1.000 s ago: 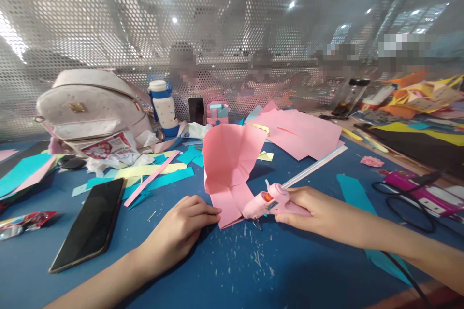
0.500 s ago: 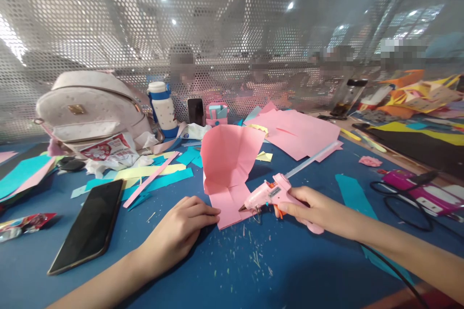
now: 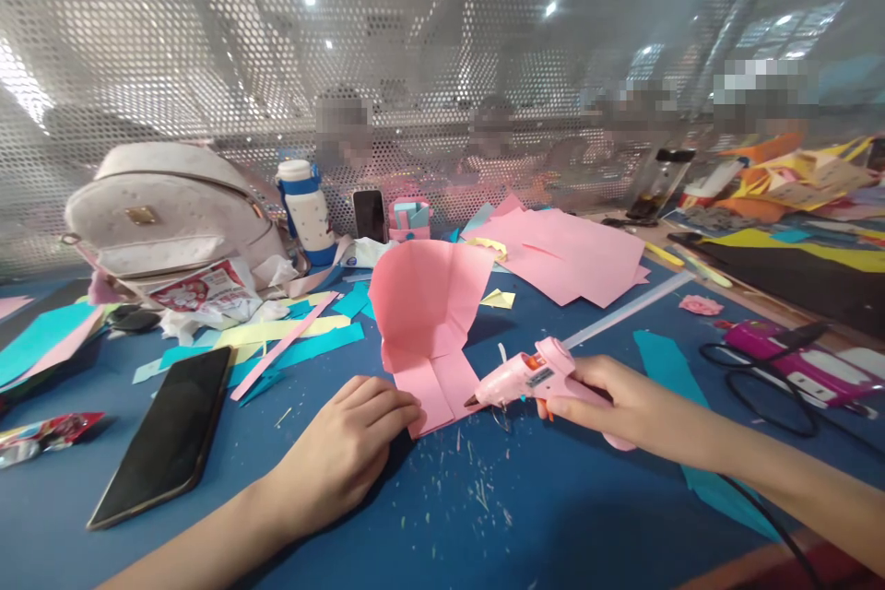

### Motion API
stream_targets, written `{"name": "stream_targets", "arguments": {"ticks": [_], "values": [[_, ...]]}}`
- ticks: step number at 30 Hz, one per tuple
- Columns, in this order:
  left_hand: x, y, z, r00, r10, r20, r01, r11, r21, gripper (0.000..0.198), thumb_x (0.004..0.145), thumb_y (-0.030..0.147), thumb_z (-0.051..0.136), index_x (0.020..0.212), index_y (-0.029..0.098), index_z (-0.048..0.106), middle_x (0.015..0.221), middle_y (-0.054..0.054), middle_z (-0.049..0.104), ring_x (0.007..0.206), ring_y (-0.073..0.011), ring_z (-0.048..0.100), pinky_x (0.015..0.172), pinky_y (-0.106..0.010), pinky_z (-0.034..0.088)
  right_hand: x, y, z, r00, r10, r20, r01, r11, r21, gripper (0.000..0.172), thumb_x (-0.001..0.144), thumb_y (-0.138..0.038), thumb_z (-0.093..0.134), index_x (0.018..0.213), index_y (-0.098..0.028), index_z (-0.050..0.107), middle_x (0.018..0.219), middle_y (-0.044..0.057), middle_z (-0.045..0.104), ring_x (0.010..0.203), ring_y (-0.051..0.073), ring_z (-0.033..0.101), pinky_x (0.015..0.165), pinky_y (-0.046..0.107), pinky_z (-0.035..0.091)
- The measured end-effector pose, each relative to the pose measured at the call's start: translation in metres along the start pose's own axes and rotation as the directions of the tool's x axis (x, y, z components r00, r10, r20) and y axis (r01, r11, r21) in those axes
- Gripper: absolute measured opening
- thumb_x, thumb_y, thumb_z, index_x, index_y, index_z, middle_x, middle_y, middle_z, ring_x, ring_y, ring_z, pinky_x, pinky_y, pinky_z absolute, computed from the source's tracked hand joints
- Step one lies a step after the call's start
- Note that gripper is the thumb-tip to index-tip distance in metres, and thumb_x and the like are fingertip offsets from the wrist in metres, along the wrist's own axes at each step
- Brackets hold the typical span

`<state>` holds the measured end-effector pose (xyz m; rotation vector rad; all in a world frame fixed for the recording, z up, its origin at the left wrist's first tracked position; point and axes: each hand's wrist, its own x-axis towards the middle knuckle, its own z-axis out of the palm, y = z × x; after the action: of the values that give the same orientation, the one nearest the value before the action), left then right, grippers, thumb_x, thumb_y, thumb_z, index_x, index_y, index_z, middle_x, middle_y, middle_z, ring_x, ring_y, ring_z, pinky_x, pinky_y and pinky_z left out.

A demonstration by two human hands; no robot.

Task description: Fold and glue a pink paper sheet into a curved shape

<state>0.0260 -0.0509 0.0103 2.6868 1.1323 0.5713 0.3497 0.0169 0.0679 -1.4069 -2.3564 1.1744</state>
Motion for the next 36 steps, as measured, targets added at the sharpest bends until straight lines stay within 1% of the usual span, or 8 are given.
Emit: {"name": "stream_targets", "arguments": {"ticks": [4,7,10,14,19,29,33,36], "values": [[0.007,0.006,0.001,1.0,0.0,-0.005,0.0,1.0,-0.012,0.043,0.092,0.004,0.035,0.129,0.019,0.05,0.126,-0.008,0.061,0.109,-0.0239,0.053,0.092,-0.041,0.044,-0.01,-0.011,-0.004,0.992,-0.13,0.001,0.13,0.99,-0.049,0.038,0.089,-0.049,0.054,0.1,-0.02,0.074,0.093,0.007,0.071,0.083,0.024,0.065,0.073,0.031,0.053],[0.013,0.008,0.002,1.0,0.012,-0.014,-0.012,1.0,-0.029,0.043,0.091,0.004,0.036,0.129,0.019,0.05,0.124,-0.009,0.061,0.108,-0.0241,0.054,0.091,-0.042,0.045,-0.013,-0.014,-0.003,0.98,-0.192,0.052,0.194,0.98,-0.037,0.034,0.091,-0.045,0.052,0.105,-0.022,0.073,0.1,0.006,0.072,0.093,0.025,0.065,0.087,0.034,0.051],[0.018,0.009,0.004,1.0,0.005,-0.024,-0.006,0.999,-0.033,0.043,0.091,0.004,0.036,0.128,0.02,0.051,0.122,-0.008,0.063,0.107,-0.0242,0.056,0.091,-0.042,0.046,-0.012,-0.011,0.001,0.981,-0.186,0.049,0.188,0.982,-0.035,0.031,0.09,-0.044,0.054,0.1,-0.022,0.073,0.092,0.004,0.072,0.086,0.024,0.066,0.086,0.034,0.051],[0.02,0.009,0.005,0.999,-0.012,-0.036,0.01,0.999,-0.037,0.041,0.091,0.005,0.035,0.126,0.02,0.051,0.121,-0.009,0.063,0.106,-0.0249,0.057,0.089,-0.043,0.047,-0.007,-0.007,0.007,0.978,-0.203,0.042,0.204,0.979,0.001,0.033,0.089,-0.043,0.055,0.108,-0.022,0.072,0.097,0.004,0.072,0.091,0.025,0.065,0.083,0.032,0.051],[0.018,0.005,0.005,0.998,-0.028,-0.058,0.025,0.999,-0.046,0.041,0.091,0.004,0.035,0.126,0.02,0.05,0.123,-0.009,0.062,0.106,-0.0247,0.057,0.089,-0.043,0.047,-0.003,-0.004,0.013,0.979,-0.206,0.006,0.206,0.979,-0.01,0.032,0.087,-0.044,0.057,0.1,-0.02,0.073,0.092,0.004,0.072,0.084,0.023,0.064,0.078,0.03,0.051],[0.017,0.002,0.005,0.997,-0.043,-0.06,0.038,0.996,-0.075,0.045,0.086,0.0,0.038,0.123,0.021,0.053,0.121,-0.008,0.063,0.104,-0.0235,0.057,0.087,-0.041,0.048,-0.006,-0.026,0.004,0.969,-0.215,0.12,0.211,0.976,0.048,0.032,0.092,-0.034,0.051,0.115,-0.024,0.07,0.112,0.003,0.07,0.097,0.023,0.065,0.09,0.032,0.049],[0.017,0.003,0.005,0.997,-0.043,-0.069,0.039,0.997,-0.059,0.044,0.085,0.0,0.038,0.121,0.02,0.055,0.119,-0.009,0.064,0.103,-0.0233,0.059,0.086,-0.041,0.049,-0.007,-0.024,0.007,0.978,-0.192,0.076,0.192,0.981,-0.001,0.027,0.091,-0.037,0.052,0.108,-0.025,0.069,0.1,0.002,0.071,0.087,0.022,0.064,0.08,0.031,0.05],[0.016,0.002,0.005,0.997,-0.05,-0.058,0.046,0.997,-0.054,0.043,0.086,0.001,0.038,0.121,0.02,0.055,0.12,-0.009,0.063,0.105,-0.0238,0.058,0.087,-0.041,0.049,-0.007,-0.017,0.012,0.983,-0.181,-0.018,0.177,0.973,-0.147,0.02,0.089,-0.04,0.054,0.086,-0.022,0.063,0.081,0.001,0.063,0.073,0.017,0.059,0.066,0.027,0.046]]}}
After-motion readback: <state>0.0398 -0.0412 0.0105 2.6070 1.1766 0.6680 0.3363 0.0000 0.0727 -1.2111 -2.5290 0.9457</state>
